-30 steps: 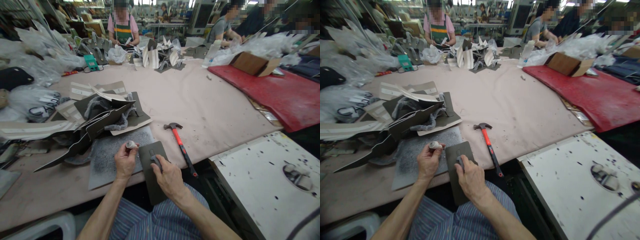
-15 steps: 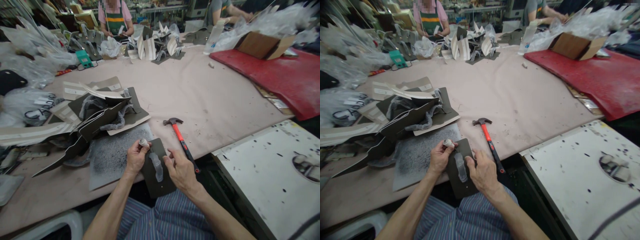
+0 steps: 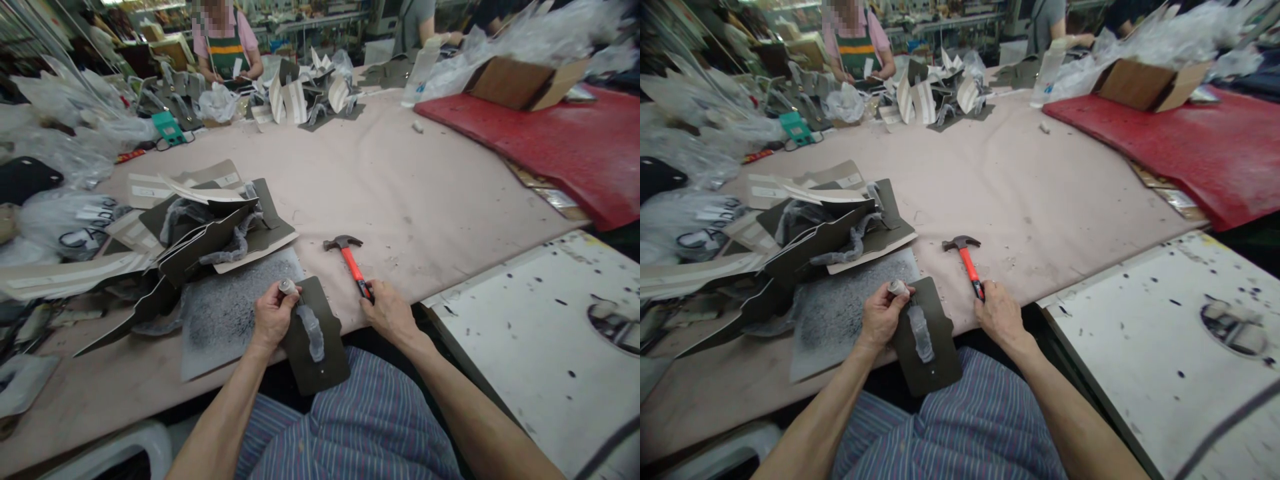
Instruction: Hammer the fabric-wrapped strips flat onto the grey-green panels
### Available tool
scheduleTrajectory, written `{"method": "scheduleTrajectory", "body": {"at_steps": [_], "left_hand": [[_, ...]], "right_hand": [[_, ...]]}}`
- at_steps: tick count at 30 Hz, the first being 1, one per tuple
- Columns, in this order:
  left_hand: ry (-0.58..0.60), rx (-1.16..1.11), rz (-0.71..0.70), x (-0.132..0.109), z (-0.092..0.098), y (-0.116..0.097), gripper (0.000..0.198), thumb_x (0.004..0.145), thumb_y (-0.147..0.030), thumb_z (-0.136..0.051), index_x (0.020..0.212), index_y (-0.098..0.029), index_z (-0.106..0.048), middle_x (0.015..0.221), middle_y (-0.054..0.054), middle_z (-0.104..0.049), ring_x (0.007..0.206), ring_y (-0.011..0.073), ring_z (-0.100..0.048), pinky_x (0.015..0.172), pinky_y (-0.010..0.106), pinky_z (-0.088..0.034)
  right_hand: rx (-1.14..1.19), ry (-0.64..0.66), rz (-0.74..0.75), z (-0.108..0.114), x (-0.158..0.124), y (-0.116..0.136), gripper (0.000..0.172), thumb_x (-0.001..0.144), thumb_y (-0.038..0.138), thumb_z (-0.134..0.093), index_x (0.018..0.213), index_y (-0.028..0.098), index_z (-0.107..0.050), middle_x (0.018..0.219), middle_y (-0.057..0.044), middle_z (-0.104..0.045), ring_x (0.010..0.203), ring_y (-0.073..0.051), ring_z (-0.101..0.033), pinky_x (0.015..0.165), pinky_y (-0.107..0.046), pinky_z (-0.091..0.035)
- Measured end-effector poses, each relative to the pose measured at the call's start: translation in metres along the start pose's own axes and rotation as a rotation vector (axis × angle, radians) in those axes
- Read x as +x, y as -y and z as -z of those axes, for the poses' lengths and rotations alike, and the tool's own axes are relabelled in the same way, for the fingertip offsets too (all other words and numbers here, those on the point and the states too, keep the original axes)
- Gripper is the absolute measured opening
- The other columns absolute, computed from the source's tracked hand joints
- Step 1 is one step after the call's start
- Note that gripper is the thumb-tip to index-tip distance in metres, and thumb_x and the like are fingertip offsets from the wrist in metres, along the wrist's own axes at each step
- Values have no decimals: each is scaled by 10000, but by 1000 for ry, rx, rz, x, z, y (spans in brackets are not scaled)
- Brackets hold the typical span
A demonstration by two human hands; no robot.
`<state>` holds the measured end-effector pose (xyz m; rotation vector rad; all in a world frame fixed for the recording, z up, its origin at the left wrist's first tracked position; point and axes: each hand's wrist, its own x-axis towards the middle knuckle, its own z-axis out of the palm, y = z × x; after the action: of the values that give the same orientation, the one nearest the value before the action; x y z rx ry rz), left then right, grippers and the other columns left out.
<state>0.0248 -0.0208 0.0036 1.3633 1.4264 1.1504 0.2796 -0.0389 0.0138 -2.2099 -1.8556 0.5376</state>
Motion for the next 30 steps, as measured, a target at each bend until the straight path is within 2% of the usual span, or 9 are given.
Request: {"method": "scheduleTrajectory", "body": {"at_steps": [5, 7, 9, 11, 13, 16, 18, 24, 30], "left_hand": [[-10, 116, -75, -2, -2, -2, 126, 820, -264, -641, 916, -211, -702, 881, 28, -753, 811, 190, -695, 743, 269, -526], [-6, 159, -119, -3, -3, -1, 120, 824, -248, -629, 916, -223, -701, 873, 21, -751, 806, 192, -694, 745, 272, -522], [4, 198, -170, -4, -3, 0, 122, 835, -240, -615, 923, -231, -700, 877, 20, -747, 807, 192, -691, 755, 275, -515], [17, 220, -205, -5, -4, 2, 128, 847, -237, -602, 932, -234, -698, 890, 25, -742, 819, 194, -686, 771, 277, -508], [21, 224, -210, -5, -3, 2, 135, 847, -235, -599, 939, -235, -698, 892, 27, -739, 820, 195, -682, 773, 277, -502], [26, 187, -160, -3, -2, 1, 112, 841, -248, -603, 904, -232, -695, 863, 22, -738, 790, 191, -675, 744, 271, -496], [33, 151, -130, -2, -1, 0, 98, 838, -261, -605, 869, -229, -692, 845, 20, -737, 776, 189, -671, 733, 270, -495], [54, 152, -171, -3, -1, -1, 111, 830, -258, -606, 877, -227, -701, 823, 29, -732, 758, 193, -671, 717, 279, -498], [77, 223, -233, -6, 1, 4, 154, 876, -244, -570, 971, -230, -691, 875, 31, -738, 786, 191, -681, 741, 287, -512]], "right_hand": [[936, 456, -352, 14, 19, 13, 140, 777, 155, -542, 914, 178, -518, 649, 35, -504, 528, -128, -479, 509, -235, -389], [1083, 549, -379, 20, 22, 23, 43, 835, 201, -480, 873, 182, -486, 628, 52, -460, 456, -96, -408, 448, -211, -366], [1118, 551, -374, 28, 20, 34, 105, 894, 272, -435, 825, 194, -446, 606, 75, -397, 407, -70, -318, 397, -182, -300], [1131, 480, -321, 42, 11, 44, 204, 941, 374, -405, 825, 207, -427, 593, 87, -369, 383, -64, -274, 369, -176, -247], [1055, 313, -148, 62, -2, 50, 309, 961, 490, -389, 838, 212, -445, 580, 81, -389, 388, -73, -308, 374, -186, -250], [717, -30, 195, 91, -24, 53, 365, 970, 528, -390, 807, 210, -461, 562, 54, -435, 445, -97, -386, 444, -217, -288], [445, -176, 337, 100, -37, 51, 348, 981, 488, -378, 789, 209, -457, 559, 37, -454, 470, -110, -396, 485, -241, -271], [-119, -16, 510, 95, -47, 43, 251, 988, 349, -408, 794, 205, -480, 576, 14, -501, 437, -117, -347, 500, -296, -143], [193, -358, 548, 112, -56, 55, 241, 1024, 347, -374, 830, 224, -445, 551, 49, -428, 430, -112, -381, 466, -251, -245]]}}
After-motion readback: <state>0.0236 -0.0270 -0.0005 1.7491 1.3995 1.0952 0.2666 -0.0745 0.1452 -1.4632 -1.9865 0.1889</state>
